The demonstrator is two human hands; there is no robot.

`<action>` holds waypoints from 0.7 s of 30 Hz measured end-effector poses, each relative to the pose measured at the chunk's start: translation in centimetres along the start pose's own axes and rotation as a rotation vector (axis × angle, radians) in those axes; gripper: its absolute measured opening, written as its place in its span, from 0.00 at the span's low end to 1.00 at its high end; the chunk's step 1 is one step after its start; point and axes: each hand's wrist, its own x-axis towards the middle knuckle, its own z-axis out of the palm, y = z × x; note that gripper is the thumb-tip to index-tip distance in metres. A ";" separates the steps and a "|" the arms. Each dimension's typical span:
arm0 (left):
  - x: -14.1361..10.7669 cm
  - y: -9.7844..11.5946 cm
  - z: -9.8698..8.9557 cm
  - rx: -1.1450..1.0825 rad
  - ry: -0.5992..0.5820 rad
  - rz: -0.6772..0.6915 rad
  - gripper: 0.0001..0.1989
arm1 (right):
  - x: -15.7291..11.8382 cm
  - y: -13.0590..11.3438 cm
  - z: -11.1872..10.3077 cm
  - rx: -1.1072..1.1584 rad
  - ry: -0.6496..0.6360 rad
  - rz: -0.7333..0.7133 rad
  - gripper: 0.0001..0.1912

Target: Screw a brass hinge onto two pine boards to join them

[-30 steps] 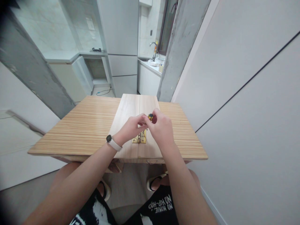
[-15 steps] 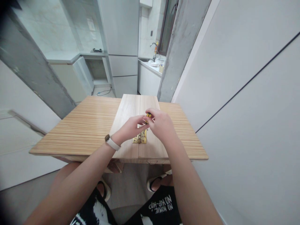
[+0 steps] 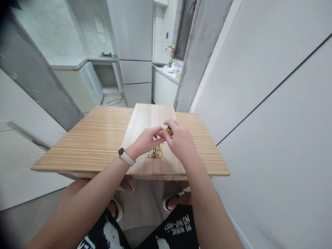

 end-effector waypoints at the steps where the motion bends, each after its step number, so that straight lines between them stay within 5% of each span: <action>1: 0.0 0.0 -0.1 -0.011 -0.009 0.001 0.03 | -0.1 -0.1 -0.3 0.030 -0.039 -0.043 0.07; 8: 0.0 -0.1 -0.5 -0.071 -0.057 -0.003 0.07 | 0.0 -0.1 -1.1 0.059 -0.137 -0.097 0.08; 15: 0.0 -0.2 -0.3 -0.010 0.001 -0.030 0.10 | 1.0 0.2 0.2 0.032 -0.052 -0.004 0.02; 21: 0.1 -0.8 0.2 0.009 0.103 -0.085 0.09 | 1.6 -0.4 1.3 -0.003 0.061 0.046 0.12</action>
